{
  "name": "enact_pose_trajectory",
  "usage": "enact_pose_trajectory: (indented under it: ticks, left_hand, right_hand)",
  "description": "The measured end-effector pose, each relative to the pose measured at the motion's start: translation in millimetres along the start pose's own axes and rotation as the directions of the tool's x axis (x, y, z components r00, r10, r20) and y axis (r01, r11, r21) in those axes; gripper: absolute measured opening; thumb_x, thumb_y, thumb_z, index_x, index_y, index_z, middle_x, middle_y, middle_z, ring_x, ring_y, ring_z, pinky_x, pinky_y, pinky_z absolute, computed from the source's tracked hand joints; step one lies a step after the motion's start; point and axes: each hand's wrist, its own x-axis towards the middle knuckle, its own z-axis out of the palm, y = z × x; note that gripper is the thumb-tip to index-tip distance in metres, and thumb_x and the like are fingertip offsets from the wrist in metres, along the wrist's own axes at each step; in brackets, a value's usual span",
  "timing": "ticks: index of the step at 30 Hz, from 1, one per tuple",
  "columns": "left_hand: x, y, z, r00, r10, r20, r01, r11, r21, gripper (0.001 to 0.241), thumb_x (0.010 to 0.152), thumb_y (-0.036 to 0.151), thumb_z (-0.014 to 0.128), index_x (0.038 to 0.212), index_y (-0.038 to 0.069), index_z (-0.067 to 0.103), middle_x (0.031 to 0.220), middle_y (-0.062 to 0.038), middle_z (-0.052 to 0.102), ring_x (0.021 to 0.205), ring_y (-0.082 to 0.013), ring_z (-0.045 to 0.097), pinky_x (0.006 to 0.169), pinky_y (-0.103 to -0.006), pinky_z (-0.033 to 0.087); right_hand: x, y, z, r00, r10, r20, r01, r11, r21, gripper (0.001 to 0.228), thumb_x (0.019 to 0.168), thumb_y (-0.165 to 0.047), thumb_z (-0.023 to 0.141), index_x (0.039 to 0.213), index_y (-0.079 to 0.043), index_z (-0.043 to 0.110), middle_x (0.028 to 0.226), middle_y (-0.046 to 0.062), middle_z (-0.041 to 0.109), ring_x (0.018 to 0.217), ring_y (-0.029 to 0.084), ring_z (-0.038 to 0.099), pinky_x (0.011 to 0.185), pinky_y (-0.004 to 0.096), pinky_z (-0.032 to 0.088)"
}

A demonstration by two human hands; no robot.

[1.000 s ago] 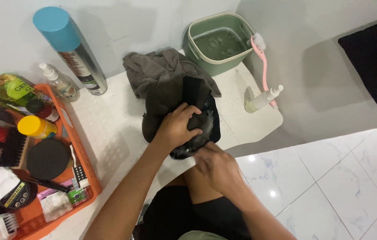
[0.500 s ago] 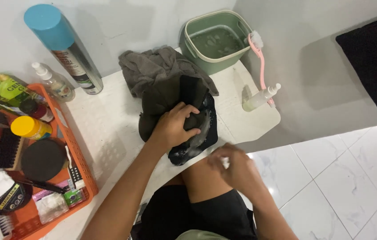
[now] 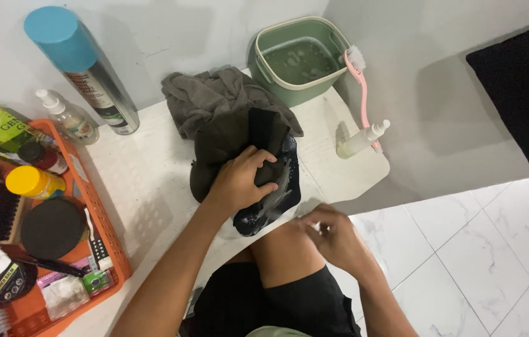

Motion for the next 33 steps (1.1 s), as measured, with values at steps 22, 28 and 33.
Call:
enact_pose_trajectory:
  ticks: [22, 28, 33]
  left_hand:
    - [0.9, 11.3, -7.9, 0.999, -0.037, 0.036, 0.037, 0.999, 0.013, 0.051, 0.08, 0.019, 0.083, 0.126, 0.013, 0.063, 0.102, -0.014, 0.062, 0.105, -0.0373, 0.068, 0.081, -0.0487, 0.059]
    - [1.6, 14.3, -10.4, 0.995, -0.073, 0.068, 0.072, 0.997, 0.02, 0.052, 0.079, 0.02, 0.083, 0.127, 0.015, 0.063, 0.103, -0.013, 0.061, 0.105, -0.036, 0.067, 0.082, -0.0479, 0.058]
    - [0.6, 17.5, -13.3, 0.992, -0.083, 0.099, 0.083, 0.997, 0.005, 0.05, 0.081, 0.018, 0.08, 0.128, 0.013, 0.062, 0.105, -0.015, 0.062, 0.107, -0.0382, 0.066, 0.083, -0.0489, 0.057]
  right_hand:
    - [47.5, 25.5, -38.9, 0.999, -0.037, 0.009, 0.037, 0.998, -0.052, 0.015, 0.085, -0.007, 0.071, 0.094, -0.013, 0.082, 0.081, 0.016, 0.072, 0.069, 0.032, 0.066, 0.064, 0.044, 0.053]
    - [64.3, 32.3, -38.8, 0.995, -0.066, -0.073, 0.057, 0.991, -0.125, 0.019, 0.085, -0.003, 0.072, 0.097, -0.014, 0.082, 0.083, 0.012, 0.072, 0.067, 0.025, 0.066, 0.061, 0.038, 0.054]
    - [70.7, 27.4, -51.7, 0.998, -0.063, -0.018, 0.06, 0.988, -0.14, 0.017, 0.088, -0.005, 0.069, 0.097, -0.013, 0.082, 0.081, 0.014, 0.07, 0.07, 0.026, 0.067, 0.063, 0.037, 0.055]
